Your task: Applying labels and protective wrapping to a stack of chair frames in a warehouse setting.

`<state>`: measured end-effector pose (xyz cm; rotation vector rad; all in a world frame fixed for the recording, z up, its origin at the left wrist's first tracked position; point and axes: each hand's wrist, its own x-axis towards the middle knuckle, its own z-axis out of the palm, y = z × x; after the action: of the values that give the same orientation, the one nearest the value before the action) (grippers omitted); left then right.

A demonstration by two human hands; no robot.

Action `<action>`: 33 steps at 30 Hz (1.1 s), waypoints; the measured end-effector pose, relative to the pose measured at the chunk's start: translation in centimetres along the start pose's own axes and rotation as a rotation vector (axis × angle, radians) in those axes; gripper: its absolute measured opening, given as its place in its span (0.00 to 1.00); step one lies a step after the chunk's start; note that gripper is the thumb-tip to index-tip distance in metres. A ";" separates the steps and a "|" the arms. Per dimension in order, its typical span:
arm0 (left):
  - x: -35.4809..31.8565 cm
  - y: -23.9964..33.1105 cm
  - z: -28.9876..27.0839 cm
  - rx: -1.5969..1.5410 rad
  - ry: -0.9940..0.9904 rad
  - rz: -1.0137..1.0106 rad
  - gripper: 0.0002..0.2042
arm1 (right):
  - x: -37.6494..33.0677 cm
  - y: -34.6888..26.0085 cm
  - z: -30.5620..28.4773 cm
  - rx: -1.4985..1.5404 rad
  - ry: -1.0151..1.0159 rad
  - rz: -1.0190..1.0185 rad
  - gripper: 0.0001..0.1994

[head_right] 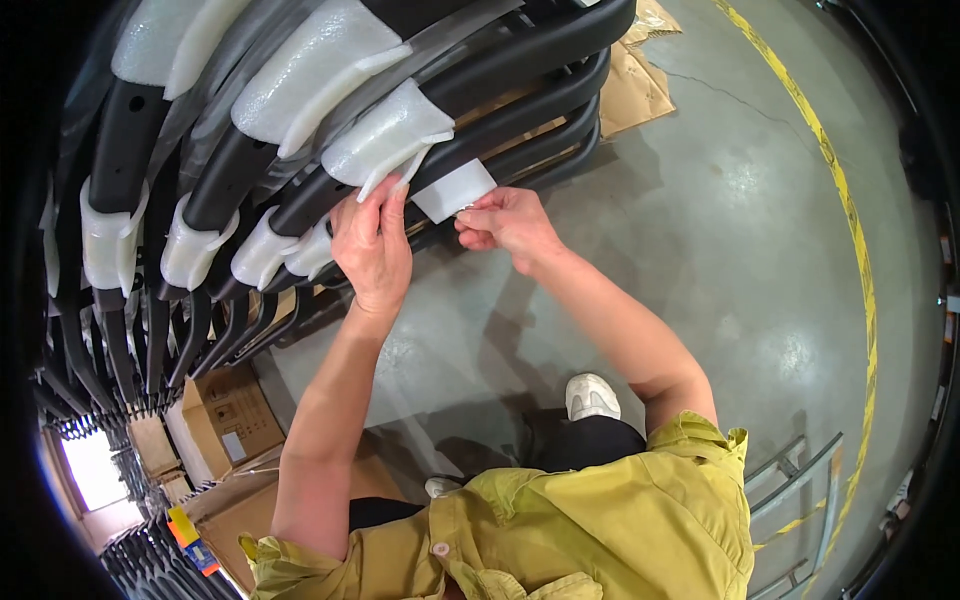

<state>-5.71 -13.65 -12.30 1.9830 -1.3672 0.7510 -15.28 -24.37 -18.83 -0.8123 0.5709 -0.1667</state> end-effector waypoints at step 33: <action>0.8 -2.1 1.2 -0.049 -0.194 0.062 0.12 | -1.8 1.7 0.1 -0.216 -0.050 -0.076 0.09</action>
<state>-3.29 -14.43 -12.80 2.0256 -1.5504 0.5585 -16.84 -22.57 -19.27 -1.0455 0.5169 -0.1553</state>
